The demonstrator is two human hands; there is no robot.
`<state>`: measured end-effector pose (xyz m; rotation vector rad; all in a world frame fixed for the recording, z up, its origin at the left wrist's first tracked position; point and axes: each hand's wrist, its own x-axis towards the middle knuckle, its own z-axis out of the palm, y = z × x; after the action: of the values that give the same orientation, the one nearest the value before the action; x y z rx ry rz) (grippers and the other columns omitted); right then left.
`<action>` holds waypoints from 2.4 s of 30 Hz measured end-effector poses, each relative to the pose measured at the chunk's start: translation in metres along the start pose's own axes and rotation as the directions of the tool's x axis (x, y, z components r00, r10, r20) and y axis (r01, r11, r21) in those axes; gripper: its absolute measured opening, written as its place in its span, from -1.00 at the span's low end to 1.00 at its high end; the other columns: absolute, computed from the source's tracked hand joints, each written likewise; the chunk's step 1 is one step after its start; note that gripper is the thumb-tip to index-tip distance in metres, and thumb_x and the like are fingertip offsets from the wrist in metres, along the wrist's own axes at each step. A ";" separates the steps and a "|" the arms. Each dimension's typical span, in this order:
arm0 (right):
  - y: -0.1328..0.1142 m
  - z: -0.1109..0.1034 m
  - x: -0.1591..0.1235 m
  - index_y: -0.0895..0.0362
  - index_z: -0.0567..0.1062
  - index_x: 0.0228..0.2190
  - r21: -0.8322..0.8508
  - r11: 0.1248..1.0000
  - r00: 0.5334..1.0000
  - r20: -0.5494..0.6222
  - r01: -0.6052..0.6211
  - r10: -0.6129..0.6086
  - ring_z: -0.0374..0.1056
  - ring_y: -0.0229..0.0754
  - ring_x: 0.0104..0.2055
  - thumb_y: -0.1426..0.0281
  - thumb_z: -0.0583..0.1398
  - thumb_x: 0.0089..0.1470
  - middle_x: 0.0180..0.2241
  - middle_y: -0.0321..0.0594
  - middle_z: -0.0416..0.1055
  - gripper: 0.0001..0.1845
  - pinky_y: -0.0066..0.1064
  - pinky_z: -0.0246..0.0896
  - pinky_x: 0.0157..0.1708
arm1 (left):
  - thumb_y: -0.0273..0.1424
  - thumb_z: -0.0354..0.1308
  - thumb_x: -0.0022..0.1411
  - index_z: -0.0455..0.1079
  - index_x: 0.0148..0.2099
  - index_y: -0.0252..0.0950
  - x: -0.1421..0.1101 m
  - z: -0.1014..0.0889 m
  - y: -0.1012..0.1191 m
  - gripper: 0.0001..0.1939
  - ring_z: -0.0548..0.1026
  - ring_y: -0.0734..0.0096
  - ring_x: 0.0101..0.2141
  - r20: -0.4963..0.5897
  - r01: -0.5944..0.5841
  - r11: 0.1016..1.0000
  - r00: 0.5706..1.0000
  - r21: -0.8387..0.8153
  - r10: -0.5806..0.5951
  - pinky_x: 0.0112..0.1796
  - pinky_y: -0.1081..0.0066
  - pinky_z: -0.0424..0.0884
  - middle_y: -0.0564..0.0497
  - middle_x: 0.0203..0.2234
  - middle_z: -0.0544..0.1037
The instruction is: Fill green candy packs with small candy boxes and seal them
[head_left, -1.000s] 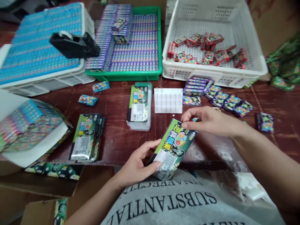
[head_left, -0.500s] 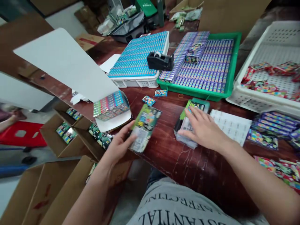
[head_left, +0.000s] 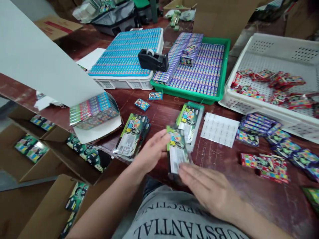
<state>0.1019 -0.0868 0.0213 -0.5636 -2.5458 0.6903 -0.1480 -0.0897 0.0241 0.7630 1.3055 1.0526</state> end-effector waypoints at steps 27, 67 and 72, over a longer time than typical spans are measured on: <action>0.048 -0.049 0.012 -0.07 0.38 0.18 0.264 0.885 0.862 -0.240 -0.385 0.447 0.30 0.16 0.29 0.13 0.31 0.17 0.29 -0.01 0.30 -0.42 0.14 0.33 0.17 | -0.23 0.35 0.24 0.52 -0.02 -0.29 0.000 0.055 -0.016 -0.67 0.62 0.13 -0.08 0.256 -0.096 0.995 0.962 -0.002 0.093 0.07 0.04 0.49 -0.09 -0.10 0.67; 0.010 0.027 0.059 0.09 0.64 -0.34 0.540 0.597 0.727 0.041 -0.594 0.686 0.47 -0.20 -0.36 0.17 0.36 0.07 -0.35 -0.26 0.62 -0.76 -0.31 0.34 -0.28 | -0.26 0.36 0.17 0.57 -0.27 -0.31 -0.019 -0.030 -0.025 -0.80 0.52 0.53 -0.39 0.047 -0.118 0.966 0.993 0.229 0.110 -0.31 0.50 0.44 0.03 -0.37 0.65; 0.010 0.021 0.055 0.06 0.64 -0.37 0.494 0.695 0.820 0.071 -0.523 0.567 0.47 -0.17 -0.28 0.14 0.30 0.16 -0.31 -0.24 0.62 -0.74 -0.25 0.34 -0.18 | -0.23 0.39 0.13 0.60 -0.27 -0.29 -0.015 -0.039 -0.034 -0.78 0.57 0.49 -0.41 0.096 -0.053 0.985 0.995 0.162 0.037 -0.35 0.49 0.49 -0.01 -0.36 0.68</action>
<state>0.0494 -0.0598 0.0163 -1.1479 -1.9714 1.4388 -0.1795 -0.1203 -0.0074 0.9584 1.3118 0.9420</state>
